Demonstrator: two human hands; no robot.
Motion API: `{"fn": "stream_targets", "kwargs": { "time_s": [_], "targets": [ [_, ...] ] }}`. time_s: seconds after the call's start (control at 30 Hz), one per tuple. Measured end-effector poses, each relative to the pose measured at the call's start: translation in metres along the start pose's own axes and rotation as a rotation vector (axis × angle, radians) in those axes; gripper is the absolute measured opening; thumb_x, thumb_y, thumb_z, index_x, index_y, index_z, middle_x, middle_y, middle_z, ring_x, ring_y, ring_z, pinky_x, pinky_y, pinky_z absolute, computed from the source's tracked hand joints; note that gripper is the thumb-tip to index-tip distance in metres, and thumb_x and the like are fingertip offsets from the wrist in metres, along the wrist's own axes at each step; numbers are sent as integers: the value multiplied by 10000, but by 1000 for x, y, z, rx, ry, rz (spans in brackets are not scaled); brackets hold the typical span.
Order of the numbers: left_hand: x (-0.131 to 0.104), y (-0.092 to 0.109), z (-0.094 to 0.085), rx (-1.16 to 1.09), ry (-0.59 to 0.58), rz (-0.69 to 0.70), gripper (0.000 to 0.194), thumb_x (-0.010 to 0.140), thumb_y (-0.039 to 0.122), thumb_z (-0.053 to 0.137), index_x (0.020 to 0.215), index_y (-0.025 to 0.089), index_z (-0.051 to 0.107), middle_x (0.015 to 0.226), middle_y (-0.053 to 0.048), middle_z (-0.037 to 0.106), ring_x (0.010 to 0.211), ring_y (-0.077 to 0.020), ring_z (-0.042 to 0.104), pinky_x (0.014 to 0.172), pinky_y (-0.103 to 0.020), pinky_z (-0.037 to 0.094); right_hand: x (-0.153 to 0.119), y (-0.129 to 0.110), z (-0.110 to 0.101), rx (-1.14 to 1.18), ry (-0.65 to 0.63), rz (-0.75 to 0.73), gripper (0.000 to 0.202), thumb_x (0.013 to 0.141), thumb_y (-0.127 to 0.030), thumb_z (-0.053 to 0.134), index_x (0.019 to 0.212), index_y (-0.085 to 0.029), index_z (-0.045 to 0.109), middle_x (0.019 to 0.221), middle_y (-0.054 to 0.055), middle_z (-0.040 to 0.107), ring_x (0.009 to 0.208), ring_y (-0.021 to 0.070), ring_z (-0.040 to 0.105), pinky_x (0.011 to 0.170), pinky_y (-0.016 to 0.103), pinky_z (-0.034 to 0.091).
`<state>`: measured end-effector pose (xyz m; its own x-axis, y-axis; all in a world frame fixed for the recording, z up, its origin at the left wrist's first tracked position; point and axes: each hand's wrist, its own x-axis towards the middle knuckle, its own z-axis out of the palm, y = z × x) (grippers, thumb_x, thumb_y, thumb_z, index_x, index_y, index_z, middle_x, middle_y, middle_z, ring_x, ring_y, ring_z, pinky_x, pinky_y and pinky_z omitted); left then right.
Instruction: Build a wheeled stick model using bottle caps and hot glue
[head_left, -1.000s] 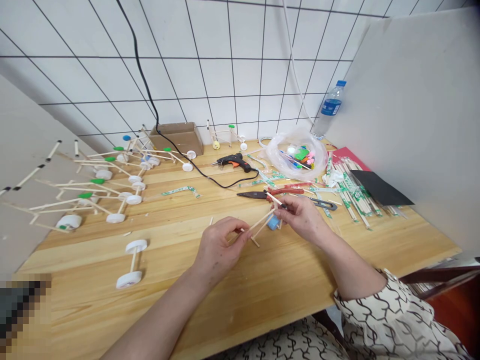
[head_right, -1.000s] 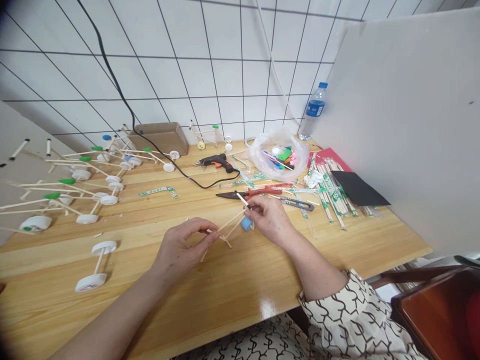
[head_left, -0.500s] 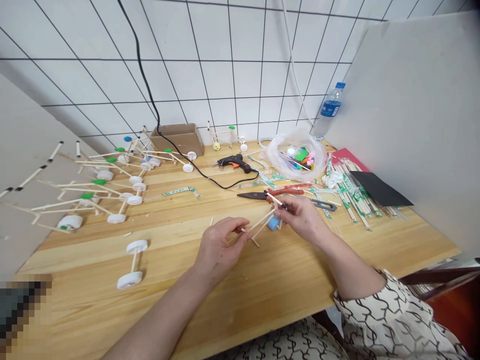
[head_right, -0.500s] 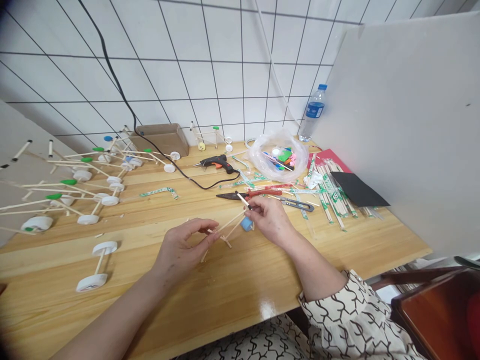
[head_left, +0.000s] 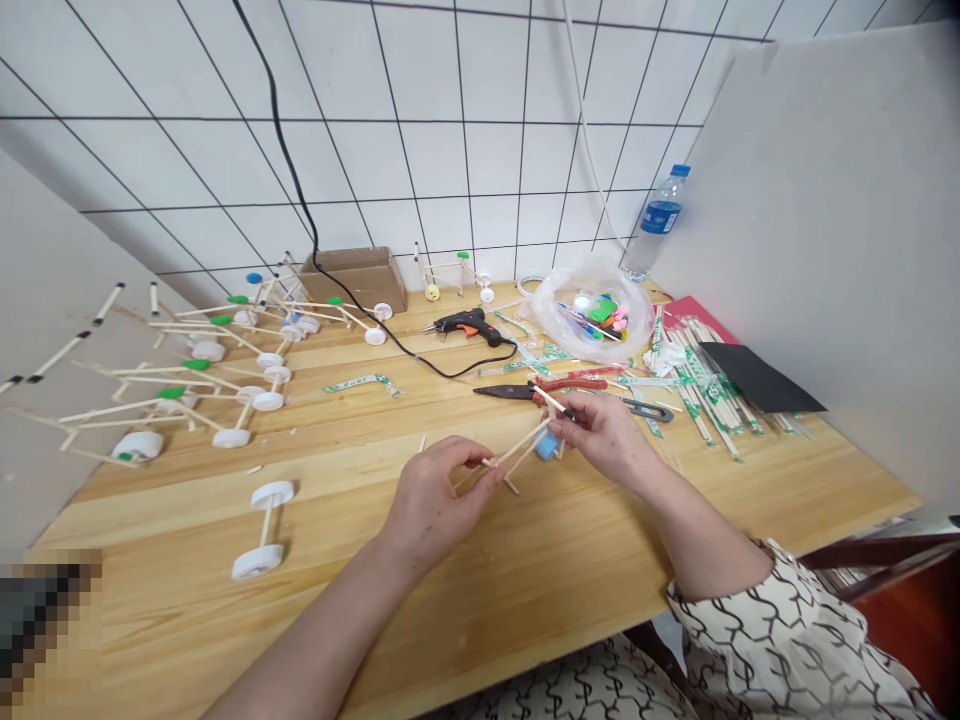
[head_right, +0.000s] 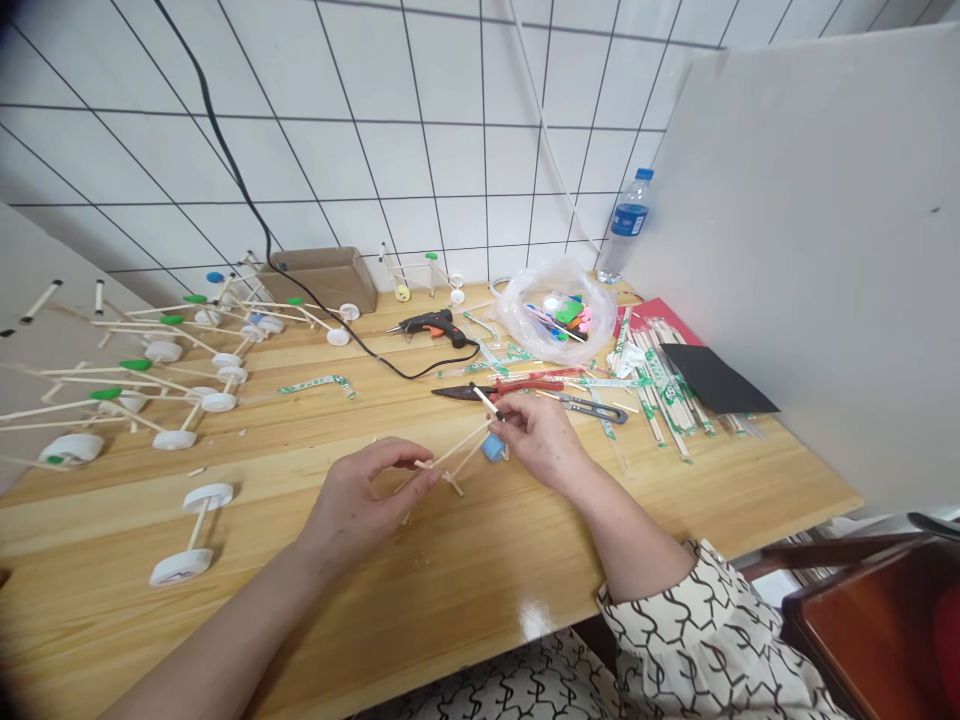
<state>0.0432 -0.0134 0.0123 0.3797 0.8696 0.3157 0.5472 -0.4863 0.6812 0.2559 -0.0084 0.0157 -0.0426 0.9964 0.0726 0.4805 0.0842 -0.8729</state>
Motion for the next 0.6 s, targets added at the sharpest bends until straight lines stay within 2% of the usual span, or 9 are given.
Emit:
{"fn": "stream_targets", "kwargs": {
  "time_s": [0.6],
  "targets": [
    [-1,1,2,-74,21,32,64,750,171,588,717,156,641,692,-28,646,654,-136,598,620,-237,463,1,-3,-1,-34,-23,18,156,706,-265,562,791,-149,622,624,0,550,550,120,498,523,236,412]
  ]
}}
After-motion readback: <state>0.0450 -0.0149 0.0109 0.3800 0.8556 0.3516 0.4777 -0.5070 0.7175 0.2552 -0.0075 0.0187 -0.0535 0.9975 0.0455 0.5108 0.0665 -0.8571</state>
